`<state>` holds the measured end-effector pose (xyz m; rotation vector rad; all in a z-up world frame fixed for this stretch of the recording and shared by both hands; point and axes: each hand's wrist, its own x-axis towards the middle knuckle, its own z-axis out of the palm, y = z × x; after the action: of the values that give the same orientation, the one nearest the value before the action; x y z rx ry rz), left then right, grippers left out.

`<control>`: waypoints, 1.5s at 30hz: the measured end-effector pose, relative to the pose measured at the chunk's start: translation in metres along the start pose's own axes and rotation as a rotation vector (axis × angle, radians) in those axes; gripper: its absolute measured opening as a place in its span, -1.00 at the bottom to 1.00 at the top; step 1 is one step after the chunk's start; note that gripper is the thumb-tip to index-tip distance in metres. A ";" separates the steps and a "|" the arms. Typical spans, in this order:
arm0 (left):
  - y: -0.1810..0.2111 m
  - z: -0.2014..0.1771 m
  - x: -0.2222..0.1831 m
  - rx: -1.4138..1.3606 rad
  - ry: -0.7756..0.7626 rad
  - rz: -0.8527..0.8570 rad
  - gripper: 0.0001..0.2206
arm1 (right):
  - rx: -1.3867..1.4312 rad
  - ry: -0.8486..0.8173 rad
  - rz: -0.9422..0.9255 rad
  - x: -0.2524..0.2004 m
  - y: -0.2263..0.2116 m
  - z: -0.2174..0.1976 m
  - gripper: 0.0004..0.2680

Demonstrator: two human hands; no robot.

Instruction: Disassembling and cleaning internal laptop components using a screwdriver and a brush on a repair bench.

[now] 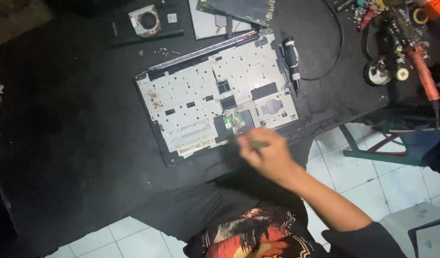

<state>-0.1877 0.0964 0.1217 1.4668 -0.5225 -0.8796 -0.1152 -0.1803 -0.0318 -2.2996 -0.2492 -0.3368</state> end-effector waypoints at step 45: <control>-0.078 -0.085 0.167 1.063 0.482 0.149 -0.50 | 0.060 -0.164 -0.308 0.199 0.028 0.037 -0.90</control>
<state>-0.0359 0.0302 0.0045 2.4599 -0.7632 -0.0415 0.0866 -0.1576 -0.0125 -2.2310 -0.6917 -0.2898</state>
